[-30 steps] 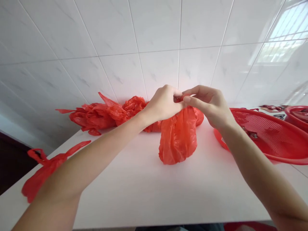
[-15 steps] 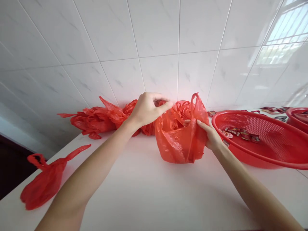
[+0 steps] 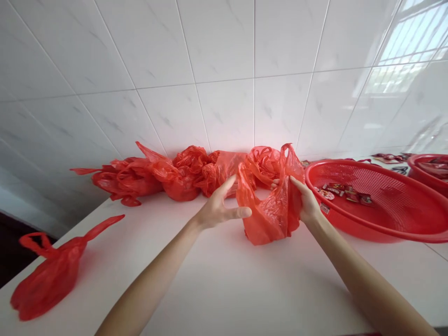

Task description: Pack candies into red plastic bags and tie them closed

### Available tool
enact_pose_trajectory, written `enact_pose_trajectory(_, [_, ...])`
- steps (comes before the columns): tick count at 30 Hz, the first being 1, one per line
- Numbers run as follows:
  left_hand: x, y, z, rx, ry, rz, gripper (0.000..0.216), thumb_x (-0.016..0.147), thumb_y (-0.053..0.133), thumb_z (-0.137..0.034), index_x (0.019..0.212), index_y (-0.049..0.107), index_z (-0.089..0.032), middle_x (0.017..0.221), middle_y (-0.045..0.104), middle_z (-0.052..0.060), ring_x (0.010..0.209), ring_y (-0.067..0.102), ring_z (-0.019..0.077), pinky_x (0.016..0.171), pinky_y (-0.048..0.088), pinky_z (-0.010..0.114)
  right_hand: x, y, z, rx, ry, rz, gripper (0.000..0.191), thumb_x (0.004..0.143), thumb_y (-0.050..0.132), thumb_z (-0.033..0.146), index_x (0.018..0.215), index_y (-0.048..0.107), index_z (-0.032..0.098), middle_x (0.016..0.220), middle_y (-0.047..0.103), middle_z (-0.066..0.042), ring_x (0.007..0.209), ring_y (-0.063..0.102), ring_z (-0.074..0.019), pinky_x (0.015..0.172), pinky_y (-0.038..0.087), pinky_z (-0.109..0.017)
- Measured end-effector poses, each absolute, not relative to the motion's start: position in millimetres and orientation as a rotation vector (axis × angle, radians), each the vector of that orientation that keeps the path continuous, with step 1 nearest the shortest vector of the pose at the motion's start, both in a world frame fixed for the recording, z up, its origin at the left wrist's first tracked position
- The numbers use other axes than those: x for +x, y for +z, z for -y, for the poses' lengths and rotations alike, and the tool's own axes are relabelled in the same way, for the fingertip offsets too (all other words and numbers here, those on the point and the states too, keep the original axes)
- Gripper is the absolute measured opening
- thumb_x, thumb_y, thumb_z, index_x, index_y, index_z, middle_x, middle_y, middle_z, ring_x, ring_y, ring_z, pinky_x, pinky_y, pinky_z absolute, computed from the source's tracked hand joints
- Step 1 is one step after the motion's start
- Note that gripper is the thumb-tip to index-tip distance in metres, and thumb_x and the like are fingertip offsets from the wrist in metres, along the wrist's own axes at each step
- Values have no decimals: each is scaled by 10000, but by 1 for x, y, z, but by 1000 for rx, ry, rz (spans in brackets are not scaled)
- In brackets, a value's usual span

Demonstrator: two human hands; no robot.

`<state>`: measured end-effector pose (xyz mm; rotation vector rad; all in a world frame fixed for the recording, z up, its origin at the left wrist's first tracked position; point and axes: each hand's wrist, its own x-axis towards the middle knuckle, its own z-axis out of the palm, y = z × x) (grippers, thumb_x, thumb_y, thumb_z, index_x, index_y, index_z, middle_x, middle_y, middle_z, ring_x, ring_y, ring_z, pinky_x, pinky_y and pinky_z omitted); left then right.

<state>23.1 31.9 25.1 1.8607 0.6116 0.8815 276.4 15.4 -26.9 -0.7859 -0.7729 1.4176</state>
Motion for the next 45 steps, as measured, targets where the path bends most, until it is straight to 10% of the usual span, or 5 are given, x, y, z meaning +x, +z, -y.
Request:
enact_pose_trajectory(6, [37, 27, -24, 1796, 1132, -740, 254, 864, 716, -440, 983, 722, -215, 1000, 732, 49, 993, 670, 224, 927, 514, 328, 275, -26, -11, -716, 1482, 840, 372, 785, 649, 588, 897, 732, 244, 911, 761, -65, 991, 702, -284, 847, 561, -395])
enact_pose_trajectory(20, [34, 18, -55, 1361, 1224, -735, 378, 655, 856, -521, 732, 684, -193, 720, 693, 12, 703, 654, 174, 706, 532, 306, 254, -11, 8, -694, 1420, 907, 474, 762, 749, 542, 553, 460, 229, 508, 361, 49, 461, 288, -101, 460, 344, -266])
enact_pose_trajectory(31, [51, 35, -30, 2081, 1187, -608, 188, 864, 720, -396, 773, 756, -235, 1432, 564, 70, 1367, 489, 293, 1142, 392, 413, 229, -25, 14, -806, 1318, 1035, 341, 869, 668, 513, 736, 570, 215, 611, 589, 23, 454, 337, -84, 472, 306, -261])
enact_pose_trajectory(40, [48, 25, -40, 2204, 1052, -859, 380, 879, 651, -499, 636, 582, -215, 626, 503, -18, 600, 472, 153, 600, 393, 298, 232, -28, 18, -824, 1329, 1214, 282, 839, 759, 399, 836, 535, 227, 699, 621, 45, 531, 412, -81, 535, 336, -231])
enact_pose_trajectory(45, [48, 19, -41, 2105, 1071, -1075, 433, 809, 717, -535, 1139, 611, -275, 574, 435, -83, 511, 400, 137, 542, 325, 276, 229, -28, 21, -828, 1218, 1363, 288, 786, 803, 352, 830, 549, 225, 769, 588, 40, 670, 511, -123, 635, 428, -260])
